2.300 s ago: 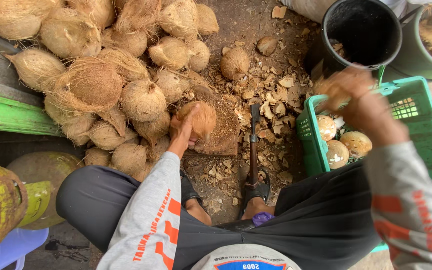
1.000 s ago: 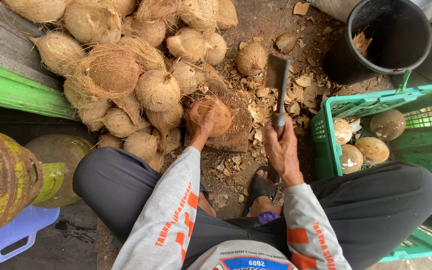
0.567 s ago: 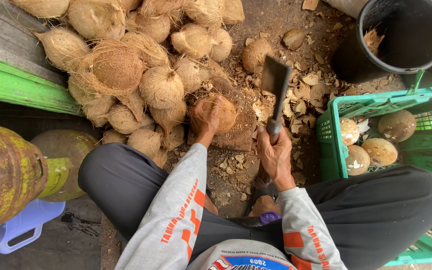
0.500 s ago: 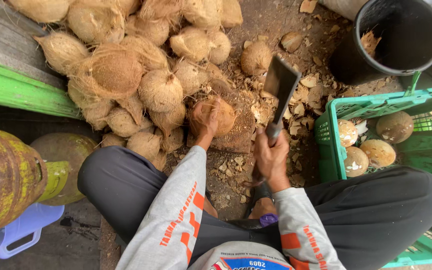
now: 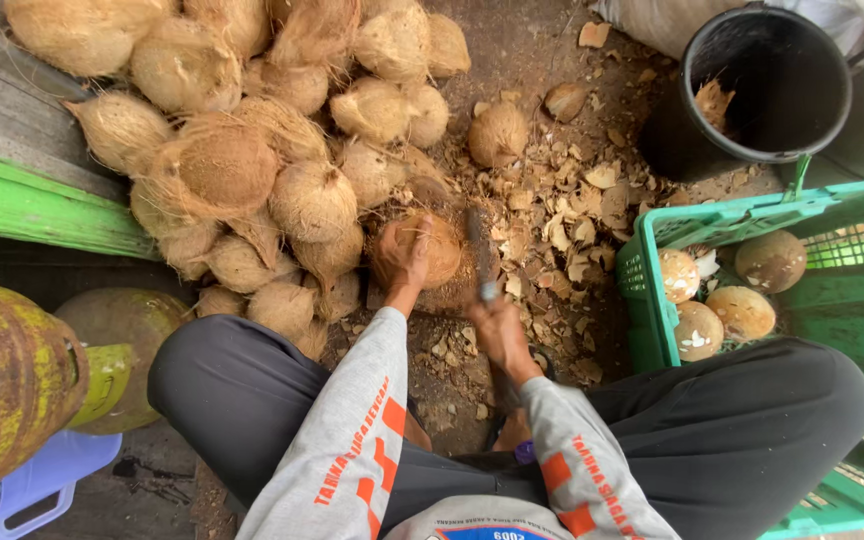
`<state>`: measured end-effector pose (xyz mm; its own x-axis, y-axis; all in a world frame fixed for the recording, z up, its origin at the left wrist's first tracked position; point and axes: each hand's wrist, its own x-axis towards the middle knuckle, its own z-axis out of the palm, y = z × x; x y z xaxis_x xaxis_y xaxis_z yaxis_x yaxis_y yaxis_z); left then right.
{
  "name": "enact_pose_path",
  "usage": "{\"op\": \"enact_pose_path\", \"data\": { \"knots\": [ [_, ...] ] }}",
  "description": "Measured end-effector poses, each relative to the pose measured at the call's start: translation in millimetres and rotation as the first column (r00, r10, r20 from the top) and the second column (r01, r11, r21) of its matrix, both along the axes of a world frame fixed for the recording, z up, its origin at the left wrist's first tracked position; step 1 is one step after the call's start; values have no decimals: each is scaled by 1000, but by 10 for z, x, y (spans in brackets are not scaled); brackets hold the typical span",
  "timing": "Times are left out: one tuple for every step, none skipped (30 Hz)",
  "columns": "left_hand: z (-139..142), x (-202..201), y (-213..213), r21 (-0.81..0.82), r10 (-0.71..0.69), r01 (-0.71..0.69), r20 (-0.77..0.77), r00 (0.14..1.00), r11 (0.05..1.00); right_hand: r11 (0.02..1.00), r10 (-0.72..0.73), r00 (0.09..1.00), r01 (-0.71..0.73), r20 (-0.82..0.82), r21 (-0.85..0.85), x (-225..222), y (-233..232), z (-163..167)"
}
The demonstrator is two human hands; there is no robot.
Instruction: The person sits on the ground and husks coconuts, holding each coconut against a wooden block and striking it with a machete to chop off the fibrous outer husk. Husked coconuts are placed into a green plastic crate, and husk debris is tossed into a black bucket.
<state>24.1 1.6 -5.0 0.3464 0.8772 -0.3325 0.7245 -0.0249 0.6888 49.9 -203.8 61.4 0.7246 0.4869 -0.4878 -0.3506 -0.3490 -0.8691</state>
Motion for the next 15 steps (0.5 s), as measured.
{"op": "enact_pose_path", "data": {
  "knots": [
    [-11, 20, 6, 26, -7, 7, 20, 1000, 1000, 975, 170, 985, -167, 9, -146, 5, 12, -80],
    [3, -14, 0, 44, -23, 22, 25, 999, 999, 903, 325, 945, -317, -22, -291, -40, -7, -147],
    [-26, 1, 11, 74, -24, 18, 85, 996, 997, 898, 316, 949, -296, 9, -327, -15, -12, -200],
    [-27, -19, 49, 104, -15, 0, 141, 990, 995, 888, 318, 947, -285, 35, -360, 2, -14, -235],
    [-35, -51, 43, 113, -5, -16, 182, 983, 993, 871, 320, 947, -277, 41, -406, 5, -73, -243],
    [-33, -86, 48, 65, 9, -19, 146, 989, 998, 870, 294, 956, -270, -6, -413, 29, -114, -239],
    [-19, -104, 86, 31, 25, -29, 119, 993, 999, 873, 272, 961, -265, -41, -409, 88, -128, -220],
    [-3, -121, 108, -10, 40, -39, 85, 996, 999, 873, 249, 965, -261, -83, -411, 135, -148, -188],
    [14, -158, 119, -61, 37, -32, 97, 995, 998, 861, 284, 959, -247, 18, -445, 160, -179, -143],
    [32, -180, 126, -109, 32, -20, 115, 993, 994, 850, 317, 940, -224, 124, -476, 199, -204, -91],
    [51, -171, 138, -151, 24, -2, 144, 989, 989, 844, 346, 907, -190, 239, -501, 247, -189, -36],
    [66, -156, 138, -151, 32, -10, 144, 989, 988, 877, 240, 950, -124, 199, -464, 286, -188, 28],
    [74, -145, 127, -157, 50, -28, 135, 990, 987, 899, 141, 979, -65, 144, -433, 308, -198, 96],
    [77, -129, 115, -161, 70, -50, 123, 990, 986, 915, 44, 996, -7, 83, -404, 327, -199, 164],
    [75, -107, 108, -78, 63, -51, 155, 986, 996, 942, 21, 991, 24, 129, -335, 359, -208, 236]
  ]
}}
